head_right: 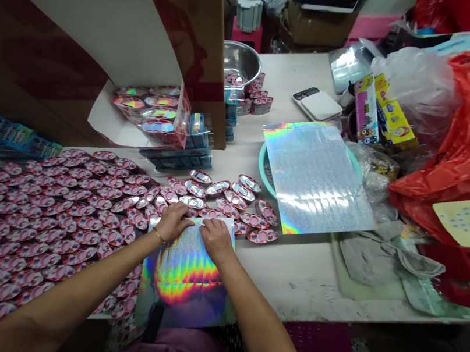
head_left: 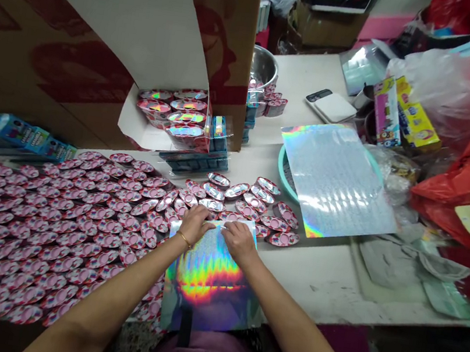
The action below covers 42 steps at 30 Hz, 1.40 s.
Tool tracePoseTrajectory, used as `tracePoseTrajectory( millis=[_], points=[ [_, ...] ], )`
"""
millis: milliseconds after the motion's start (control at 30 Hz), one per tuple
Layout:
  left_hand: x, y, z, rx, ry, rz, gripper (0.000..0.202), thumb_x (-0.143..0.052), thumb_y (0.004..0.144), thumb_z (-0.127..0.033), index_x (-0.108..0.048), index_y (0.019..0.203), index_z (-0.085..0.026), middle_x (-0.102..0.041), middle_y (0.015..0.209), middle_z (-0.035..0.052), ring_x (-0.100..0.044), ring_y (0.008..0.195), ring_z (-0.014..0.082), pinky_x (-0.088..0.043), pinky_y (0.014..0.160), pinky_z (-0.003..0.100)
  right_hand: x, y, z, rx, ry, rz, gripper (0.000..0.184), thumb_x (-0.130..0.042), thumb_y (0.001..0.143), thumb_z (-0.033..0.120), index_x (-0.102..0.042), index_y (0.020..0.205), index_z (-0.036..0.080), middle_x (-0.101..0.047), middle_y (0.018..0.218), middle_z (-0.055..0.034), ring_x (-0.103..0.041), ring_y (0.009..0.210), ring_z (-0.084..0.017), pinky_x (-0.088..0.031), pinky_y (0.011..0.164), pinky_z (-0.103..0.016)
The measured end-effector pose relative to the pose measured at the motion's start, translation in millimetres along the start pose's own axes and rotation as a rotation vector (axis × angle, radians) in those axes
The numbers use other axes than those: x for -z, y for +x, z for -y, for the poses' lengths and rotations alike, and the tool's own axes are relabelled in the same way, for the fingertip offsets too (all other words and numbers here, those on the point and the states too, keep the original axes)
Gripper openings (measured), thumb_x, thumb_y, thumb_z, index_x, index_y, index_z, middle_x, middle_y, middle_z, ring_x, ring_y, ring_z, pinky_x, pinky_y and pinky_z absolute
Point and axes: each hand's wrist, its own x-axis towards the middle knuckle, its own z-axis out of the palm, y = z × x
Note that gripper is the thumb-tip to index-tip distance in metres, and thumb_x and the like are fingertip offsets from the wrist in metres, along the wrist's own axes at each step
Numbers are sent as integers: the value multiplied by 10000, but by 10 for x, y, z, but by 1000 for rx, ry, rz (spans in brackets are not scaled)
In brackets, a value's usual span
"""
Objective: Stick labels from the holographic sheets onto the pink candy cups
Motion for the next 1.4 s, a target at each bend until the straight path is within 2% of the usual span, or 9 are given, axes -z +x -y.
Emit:
tracePoseTrajectory(
  millis=[200, 300, 400, 467, 633, 767, 967, 1167, 1400],
  points=[
    [79, -10, -99, 13, -85, -35, 182, -580, 731, -311, -606, 879, -209, -581, 945, 58, -466, 952, 222, -332, 810, 355, 536, 27, 99, -413, 555, -126, 98, -501, 780, 197, -566, 711, 174, -562, 757, -24, -501, 732, -136, -378, 660, -249],
    [131, 54, -284, 26, -424, 13, 196, -505, 778, -321, -629, 868, -198, -613, 917, 59, -502, 929, 205, -357, 823, 343, 720, 7, 18, -666, 848, -167, 127, -529, 751, 260, -577, 674, 171, -557, 679, 1, -496, 632, -113, -369, 581, -224],
    [139, 147, -503, 186, -970, 141, 378, -393, 819, -437, -626, 900, -151, -642, 858, 72, -559, 797, 164, -416, 707, 283, 687, -16, -107, -950, 1083, -298, 177, -586, 693, 338, -598, 686, 162, -536, 575, 30, -449, 524, -90, -331, 505, -209],
    [122, 205, -615, 331, -1202, 204, 385, -491, 761, -461, -612, 916, -129, -648, 816, 67, -565, 693, 130, -418, 628, 242, 607, -25, -178, -1107, 1195, -410, 222, -623, 646, 372, -603, 696, 156, -514, 520, 47, -406, 462, -72, -295, 461, -201],
    [24, 378, -718, 443, -1383, 233, 468, -750, 506, -240, -576, 925, -125, -629, 709, 11, -560, 607, 86, -419, 599, 206, 446, -8, -272, -1257, 1312, -592, 276, -669, 569, 379, -617, 710, 148, -545, 519, 38, -438, 456, -85, -317, 455, -208],
    [-113, 660, -747, 405, -1231, 92, 358, -686, 571, -199, -568, 899, -121, -570, 581, -33, -527, 524, 78, -412, 558, 206, 316, 61, -379, -1260, 913, -748, 255, -627, 612, 376, -633, 711, 141, -617, 652, -19, -523, 604, -141, -405, 604, -261],
    [-234, 1135, -823, 186, -589, -46, 288, -599, 645, -120, -580, 931, -142, -583, 632, -15, -545, 608, 119, -423, 638, 250, 117, 165, -550, -1164, 267, -776, 196, -520, 723, 340, -616, 652, 184, -606, 740, -83, -491, 774, -225, -350, 737, -365],
    [-215, 1254, -799, -73, -210, -33, 256, -541, 706, -118, -571, 953, -178, -584, 787, 23, -534, 788, 162, -410, 757, 282, 55, 175, -532, -1099, 221, -742, 220, -450, 785, 334, -585, 672, 202, -541, 821, -117, -401, 917, -285, -291, 760, -418],
    [-305, 1267, -794, -188, -59, -50, 254, -512, 754, -155, -540, 1007, -165, -527, 971, 73, -483, 930, 190, -378, 845, 305, 24, 201, -576, -1097, 147, -690, 196, -453, 785, 337, -566, 714, 193, -531, 843, -124, -391, 922, -290, -277, 752, -422]
  ],
)
